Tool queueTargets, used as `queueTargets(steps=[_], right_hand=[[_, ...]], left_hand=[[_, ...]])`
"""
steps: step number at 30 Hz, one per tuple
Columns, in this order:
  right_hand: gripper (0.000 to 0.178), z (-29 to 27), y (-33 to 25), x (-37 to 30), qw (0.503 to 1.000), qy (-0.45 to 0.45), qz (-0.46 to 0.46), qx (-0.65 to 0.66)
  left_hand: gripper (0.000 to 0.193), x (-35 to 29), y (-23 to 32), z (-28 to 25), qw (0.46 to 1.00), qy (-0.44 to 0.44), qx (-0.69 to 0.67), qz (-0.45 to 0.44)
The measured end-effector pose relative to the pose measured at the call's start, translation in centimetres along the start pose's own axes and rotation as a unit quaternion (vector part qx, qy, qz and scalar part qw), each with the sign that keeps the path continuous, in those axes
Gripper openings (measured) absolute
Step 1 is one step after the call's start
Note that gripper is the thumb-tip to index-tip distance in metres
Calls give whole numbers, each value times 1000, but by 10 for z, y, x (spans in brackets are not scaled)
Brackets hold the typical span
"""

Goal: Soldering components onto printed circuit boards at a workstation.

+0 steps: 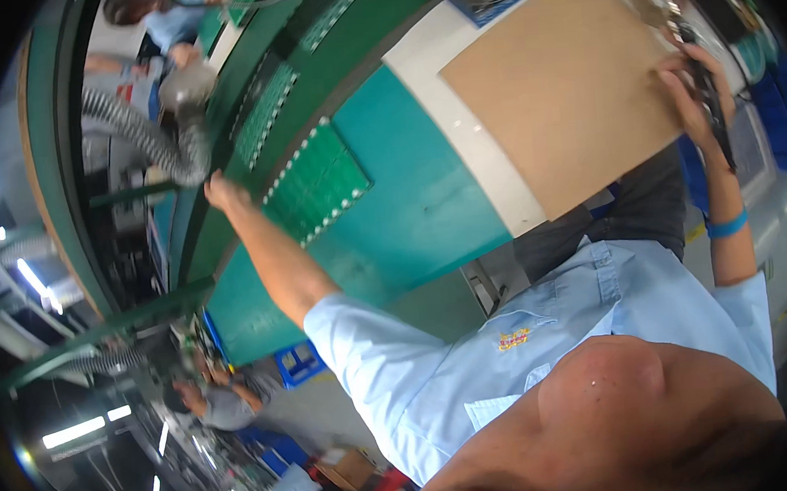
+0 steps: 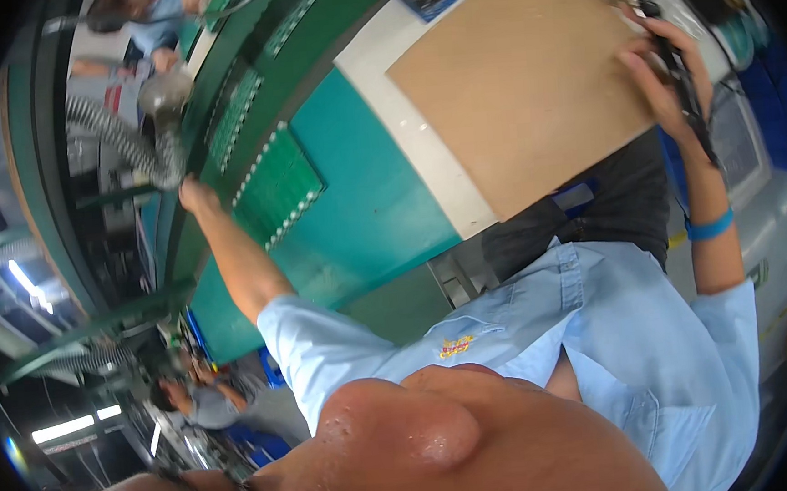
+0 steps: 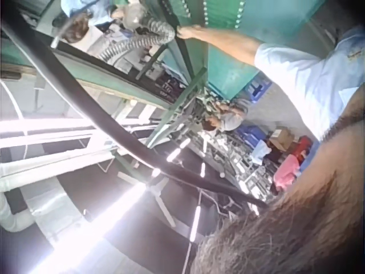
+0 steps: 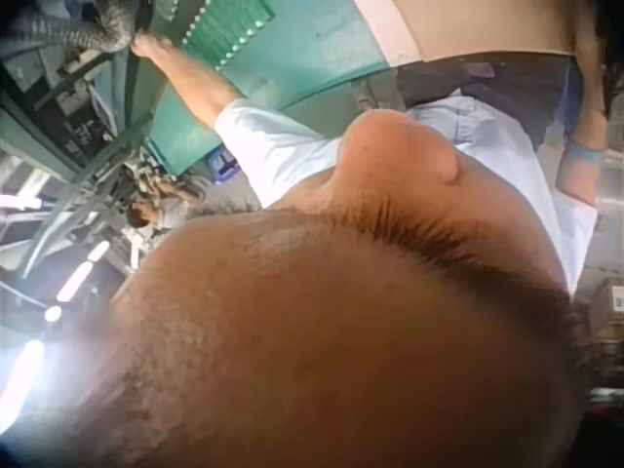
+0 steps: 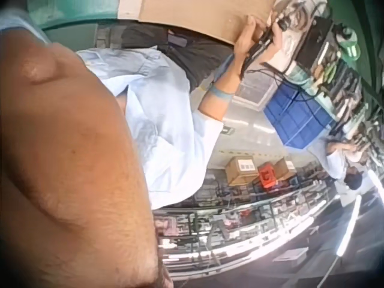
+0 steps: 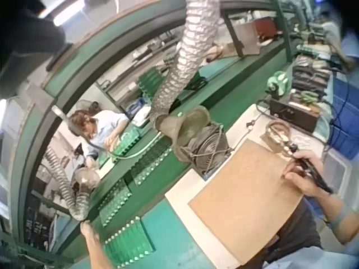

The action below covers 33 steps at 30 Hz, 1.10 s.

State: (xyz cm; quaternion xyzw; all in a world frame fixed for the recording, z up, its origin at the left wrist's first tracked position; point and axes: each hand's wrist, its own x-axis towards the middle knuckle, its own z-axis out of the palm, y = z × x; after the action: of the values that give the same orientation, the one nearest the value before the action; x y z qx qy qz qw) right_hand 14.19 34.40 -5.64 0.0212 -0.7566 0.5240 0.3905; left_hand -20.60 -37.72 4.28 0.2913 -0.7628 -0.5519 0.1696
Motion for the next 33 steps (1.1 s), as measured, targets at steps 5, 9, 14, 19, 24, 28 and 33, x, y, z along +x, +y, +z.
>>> queueTargets(steps=[5,9,14,19,24,28,33], right_hand=[[41,11,9,6,992,-1,-60,-113],[32,9,-3,7,998,45,-34,-32],[28,0,-13,5,994,63,-21,-82],[29,3,-9,11,997,35,-12,-64],[31,3,-7,11,996,38,-17,-75],[33,3,-6,10,996,44,-24,-76],[33,4,-5,10,997,43,-26,-64]], left_hand=[[43,-48,-3,60,991,-53,-61,108],[49,-74,21,74,971,-58,-113,203],[33,-279,81,83,888,-115,-188,403],[26,-357,92,76,717,-251,-313,570],[24,-370,91,78,709,-247,-306,585],[23,-378,89,80,703,-244,-298,598],[21,-383,86,78,699,-234,-280,615]])
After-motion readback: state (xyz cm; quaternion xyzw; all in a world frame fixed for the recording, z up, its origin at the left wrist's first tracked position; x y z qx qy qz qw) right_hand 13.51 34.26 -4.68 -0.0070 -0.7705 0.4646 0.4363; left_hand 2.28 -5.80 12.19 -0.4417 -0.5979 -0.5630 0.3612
